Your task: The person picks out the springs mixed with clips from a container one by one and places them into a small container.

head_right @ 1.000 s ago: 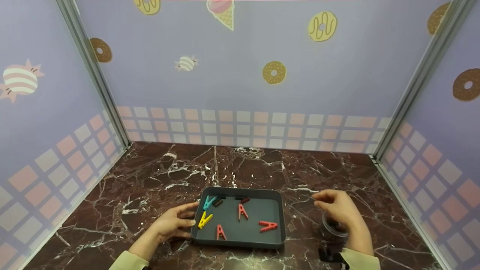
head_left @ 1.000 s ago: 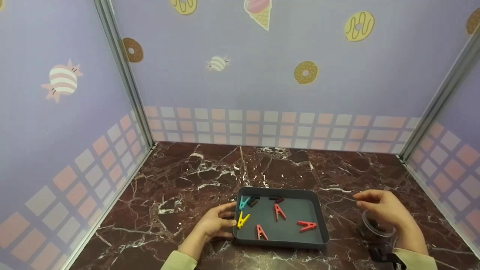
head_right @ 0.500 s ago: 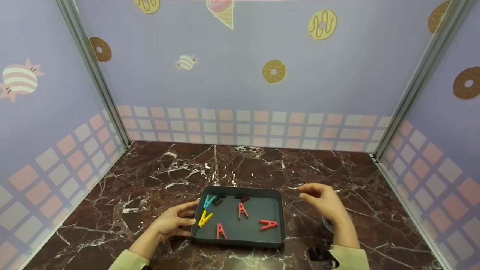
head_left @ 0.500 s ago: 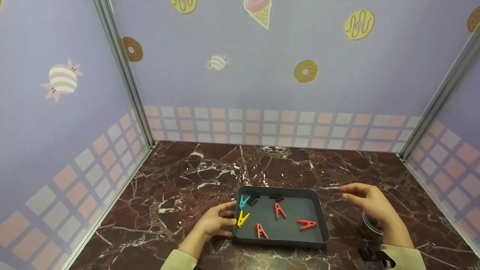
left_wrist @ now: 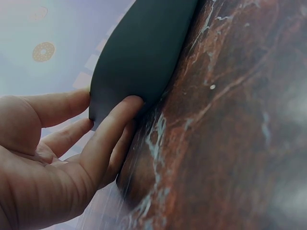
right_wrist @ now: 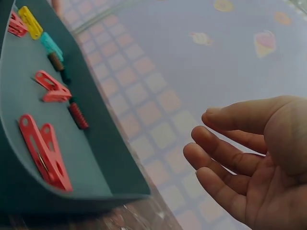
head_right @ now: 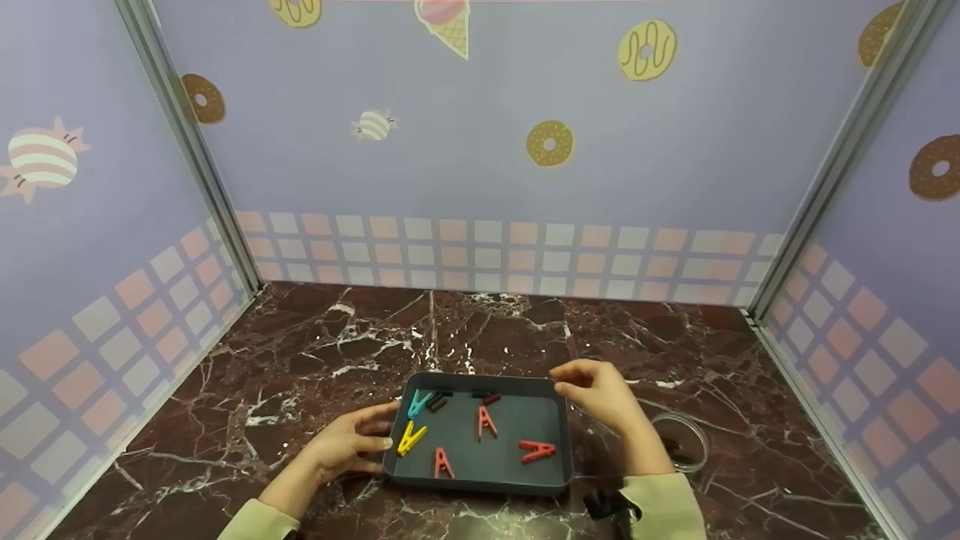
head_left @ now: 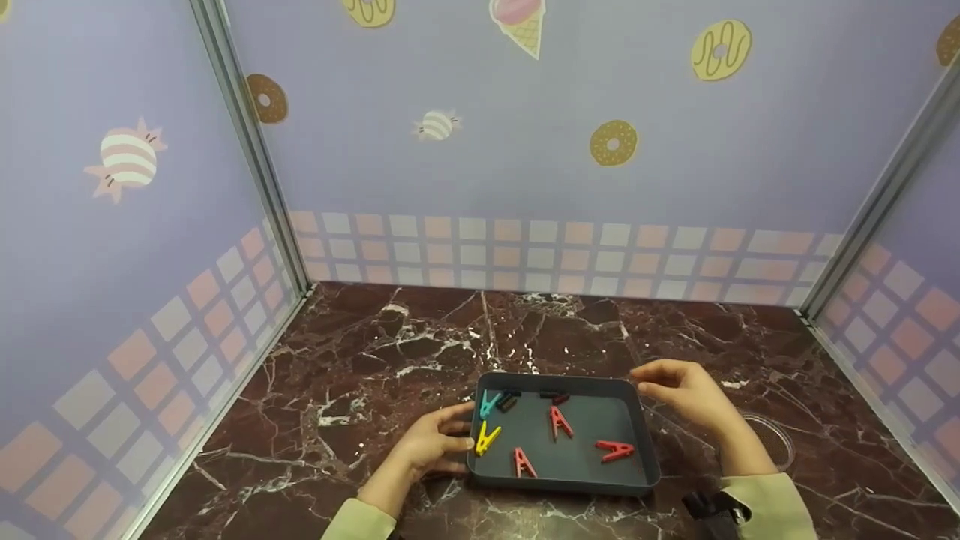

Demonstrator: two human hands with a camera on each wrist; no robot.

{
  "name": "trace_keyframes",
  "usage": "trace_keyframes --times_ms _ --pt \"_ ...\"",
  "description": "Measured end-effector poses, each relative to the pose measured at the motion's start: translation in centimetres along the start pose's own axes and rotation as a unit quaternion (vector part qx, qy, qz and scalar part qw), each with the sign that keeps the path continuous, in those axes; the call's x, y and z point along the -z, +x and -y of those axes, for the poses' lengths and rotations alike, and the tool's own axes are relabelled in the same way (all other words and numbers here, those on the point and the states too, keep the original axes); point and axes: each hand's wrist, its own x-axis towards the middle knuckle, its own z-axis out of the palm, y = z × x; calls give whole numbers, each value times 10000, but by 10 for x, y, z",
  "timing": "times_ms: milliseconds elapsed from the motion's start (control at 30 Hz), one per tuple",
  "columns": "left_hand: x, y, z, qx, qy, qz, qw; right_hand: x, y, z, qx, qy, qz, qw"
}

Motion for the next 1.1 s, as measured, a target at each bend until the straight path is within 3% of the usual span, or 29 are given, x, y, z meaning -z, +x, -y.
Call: trace_keyframes --times_ms 267,500,700,1100 --pt "1 1 0 -10 3 -14 10000 -24 25 8 -136 96 408 9990" --pt "1 1 0 -20 -43 7 10000 -39 49 9 -40 -245 924 9954" --pt "1 -1 -1 1 -23 -24 10000 -51 63 8 -220 -412 1227 9913" --pt "0 1 1 -40 -88 4 10000 -74 76 2 47 -867 1428 9859"
